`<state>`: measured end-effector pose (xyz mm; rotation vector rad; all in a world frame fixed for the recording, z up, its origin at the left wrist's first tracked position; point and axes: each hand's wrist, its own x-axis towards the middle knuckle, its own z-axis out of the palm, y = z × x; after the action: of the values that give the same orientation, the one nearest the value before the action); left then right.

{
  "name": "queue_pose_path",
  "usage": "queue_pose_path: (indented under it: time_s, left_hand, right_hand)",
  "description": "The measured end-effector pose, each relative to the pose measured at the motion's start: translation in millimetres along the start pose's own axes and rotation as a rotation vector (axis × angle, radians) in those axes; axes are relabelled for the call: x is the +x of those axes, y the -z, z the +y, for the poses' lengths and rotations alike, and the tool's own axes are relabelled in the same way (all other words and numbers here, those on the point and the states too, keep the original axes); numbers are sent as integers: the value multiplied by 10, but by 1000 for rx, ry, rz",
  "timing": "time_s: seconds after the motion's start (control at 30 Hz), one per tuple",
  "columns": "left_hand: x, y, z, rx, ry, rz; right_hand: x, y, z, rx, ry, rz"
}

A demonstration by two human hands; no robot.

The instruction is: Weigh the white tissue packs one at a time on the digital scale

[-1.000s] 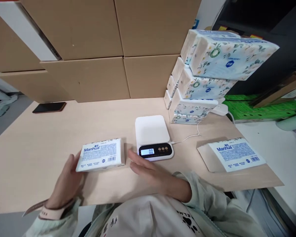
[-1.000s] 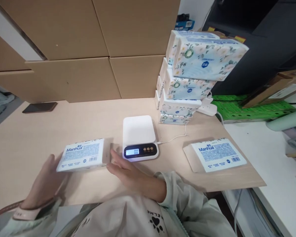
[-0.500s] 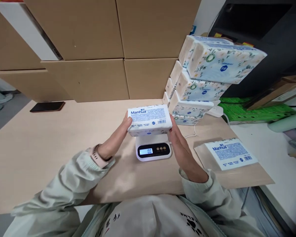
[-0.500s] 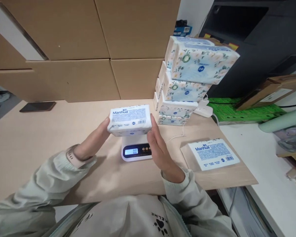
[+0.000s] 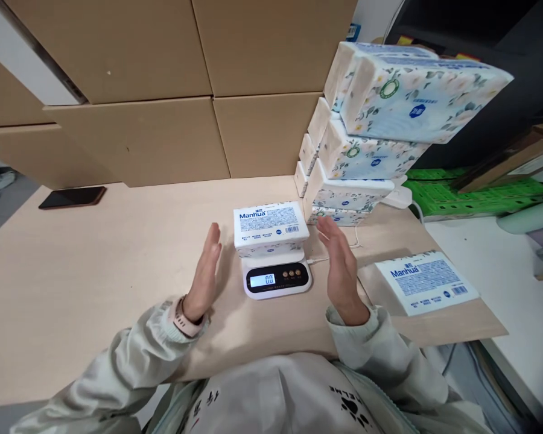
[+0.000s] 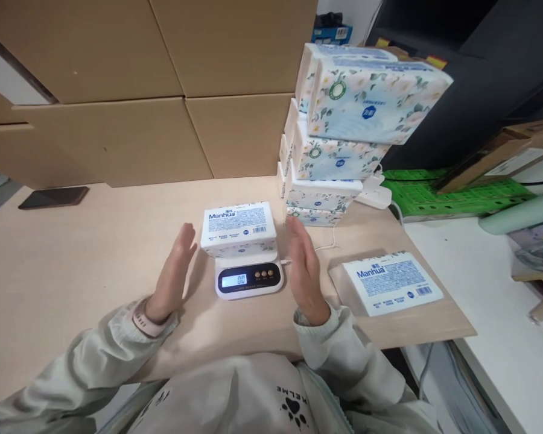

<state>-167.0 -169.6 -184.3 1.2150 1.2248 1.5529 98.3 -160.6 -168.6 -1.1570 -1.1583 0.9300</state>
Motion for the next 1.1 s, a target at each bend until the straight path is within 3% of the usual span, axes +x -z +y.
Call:
queue_pose_path:
  time_s: [0.1,0.2,0.37,1.1]
  left_hand:
    - [-117,149,-98,-39,102,101]
    - [-132,202,-60,-67,75,183]
    - [-104,173,16,-54,42,214]
    - [-94,173,-32,-34,81,199]
  right_hand:
    - [22,5,-15,22,73,204]
    - [44,-7,-26,48,81,274]
    - [43,-30,-21,33,88,260]
    - [18,-19,-19,-9,84,184]
